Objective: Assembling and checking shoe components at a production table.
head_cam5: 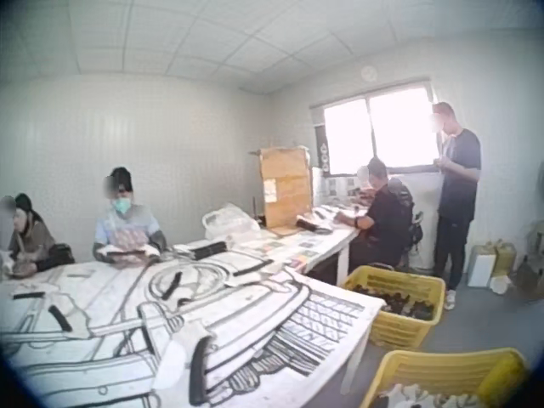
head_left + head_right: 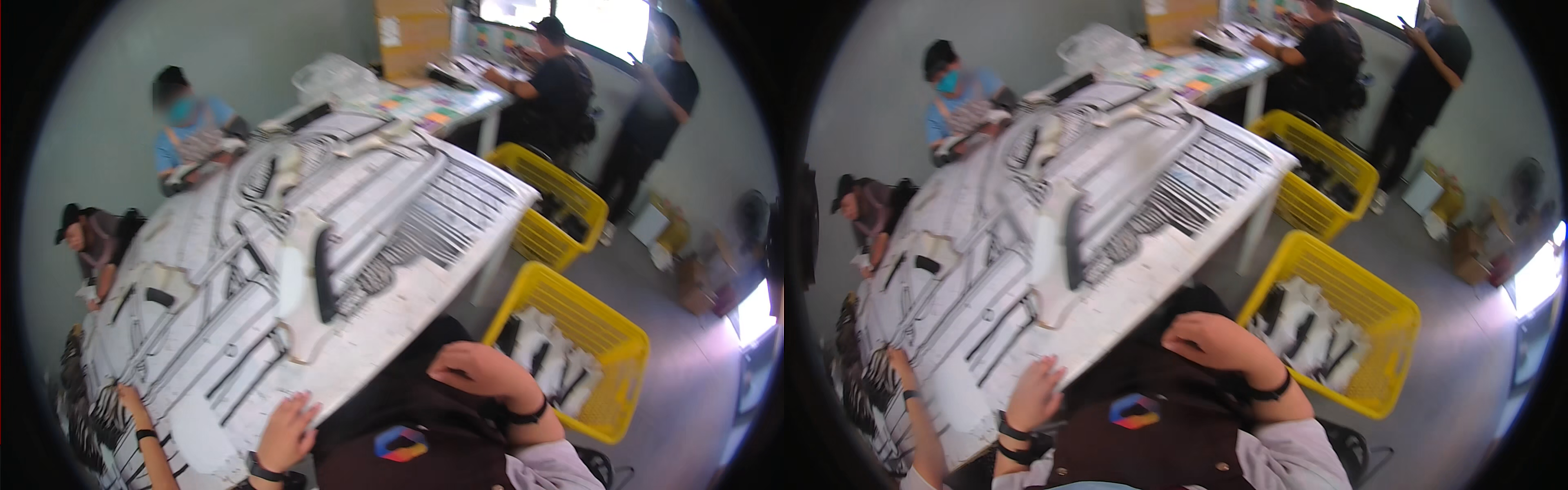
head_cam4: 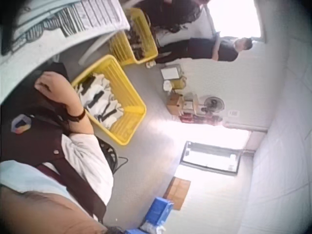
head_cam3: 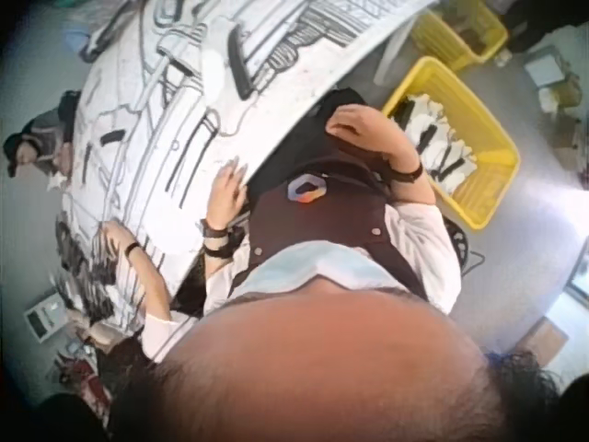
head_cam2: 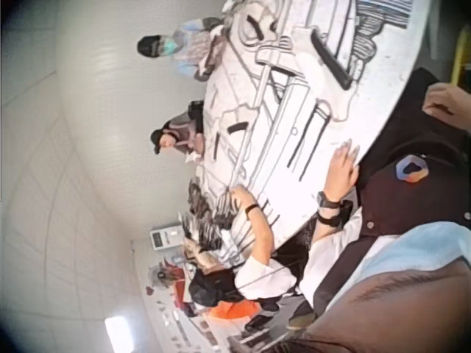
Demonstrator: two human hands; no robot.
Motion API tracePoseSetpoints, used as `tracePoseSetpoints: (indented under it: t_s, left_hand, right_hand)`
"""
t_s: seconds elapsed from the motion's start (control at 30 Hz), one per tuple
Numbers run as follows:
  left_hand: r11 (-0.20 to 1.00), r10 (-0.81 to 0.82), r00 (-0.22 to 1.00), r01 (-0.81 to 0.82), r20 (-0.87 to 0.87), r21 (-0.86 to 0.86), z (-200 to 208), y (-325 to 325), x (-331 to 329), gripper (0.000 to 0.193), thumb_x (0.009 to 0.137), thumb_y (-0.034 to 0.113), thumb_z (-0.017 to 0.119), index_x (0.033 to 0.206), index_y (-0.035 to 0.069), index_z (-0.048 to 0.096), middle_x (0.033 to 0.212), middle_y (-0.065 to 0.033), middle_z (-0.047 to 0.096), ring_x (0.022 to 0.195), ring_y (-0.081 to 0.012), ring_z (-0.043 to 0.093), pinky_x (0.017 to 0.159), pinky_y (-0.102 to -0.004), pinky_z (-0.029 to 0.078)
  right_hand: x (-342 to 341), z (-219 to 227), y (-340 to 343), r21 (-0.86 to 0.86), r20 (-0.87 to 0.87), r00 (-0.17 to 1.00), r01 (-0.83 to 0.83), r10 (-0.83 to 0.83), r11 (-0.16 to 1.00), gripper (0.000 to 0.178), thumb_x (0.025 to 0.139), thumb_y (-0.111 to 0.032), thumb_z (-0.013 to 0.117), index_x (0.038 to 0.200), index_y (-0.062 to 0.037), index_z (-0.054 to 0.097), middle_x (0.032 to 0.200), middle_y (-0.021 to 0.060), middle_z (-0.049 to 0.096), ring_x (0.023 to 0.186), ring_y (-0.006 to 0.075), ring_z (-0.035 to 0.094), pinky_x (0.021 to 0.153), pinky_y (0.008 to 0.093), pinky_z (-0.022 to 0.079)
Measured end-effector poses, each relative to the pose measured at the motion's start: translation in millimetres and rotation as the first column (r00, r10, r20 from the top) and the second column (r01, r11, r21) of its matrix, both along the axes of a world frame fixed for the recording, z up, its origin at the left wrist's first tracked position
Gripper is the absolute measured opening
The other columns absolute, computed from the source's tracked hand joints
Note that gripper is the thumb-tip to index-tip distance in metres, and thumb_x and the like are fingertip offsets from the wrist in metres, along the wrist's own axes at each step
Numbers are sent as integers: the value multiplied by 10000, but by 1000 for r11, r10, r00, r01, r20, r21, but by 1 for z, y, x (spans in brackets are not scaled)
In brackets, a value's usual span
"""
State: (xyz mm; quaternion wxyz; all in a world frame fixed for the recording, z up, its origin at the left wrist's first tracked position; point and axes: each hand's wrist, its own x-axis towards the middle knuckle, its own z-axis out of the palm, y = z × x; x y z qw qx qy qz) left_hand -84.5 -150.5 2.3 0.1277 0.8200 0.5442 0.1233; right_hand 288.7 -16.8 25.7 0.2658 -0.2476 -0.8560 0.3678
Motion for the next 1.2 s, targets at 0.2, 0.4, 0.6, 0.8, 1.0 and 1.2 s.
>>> tracePoseSetpoints:
  t_s: [0.2,0.4,0.6,0.8,1.0,1.2]
  left_hand:
    - [994,102,995,-102,14,30,8,-18,-24,495,841,264,668,1303,121,560,1356,-163,506,1222,-353,509,1051,-466,386]
    - [972,212,977,-212,10,98,16,-21,-42,502,793,192,687,1272,95,572,1299,-148,546,1206,-322,516,1025,-444,415]
    - [918,359,932,-363,51,161,21,-47,-41,473,788,158,690,1248,109,590,1287,-127,558,1122,-337,563,1004,-449,435]
    - [859,477,876,-481,67,174,26,-64,-22,376,809,136,671,1183,122,638,1236,-122,593,1048,-326,589,939,-418,470]
    - [852,426,877,-472,224,226,39,-55,0,199,851,180,660,1035,108,681,1057,-53,674,902,-259,637,794,-343,499]
    - [862,39,904,-246,426,444,99,-38,6,362,937,416,494,802,93,590,795,-54,567,682,-294,537,623,-367,432]
  right_hand:
    - [-51,-3,12,90,-52,999,21,-16,996,115,879,-152,653,910,-42,662,855,102,648,820,295,625,714,375,512]
    - [-105,23,44,313,152,986,-121,76,942,96,860,-141,654,878,-47,655,841,101,652,806,297,630,707,384,516]
    - [-140,26,104,284,280,959,-135,52,949,169,882,-159,611,993,-33,633,903,159,666,842,364,632,729,433,514]
    - [-168,-3,189,203,584,807,-43,-86,978,624,917,-301,531,1399,49,344,931,241,663,861,412,642,753,495,502]
    - [-184,-50,224,-90,266,964,38,-13,995,764,853,-241,695,1448,14,290,738,99,616,667,210,603,641,322,484]
    - [-188,-70,223,-392,-57,998,-53,33,919,670,783,-3,728,1364,-48,396,752,7,527,641,66,473,601,203,409]
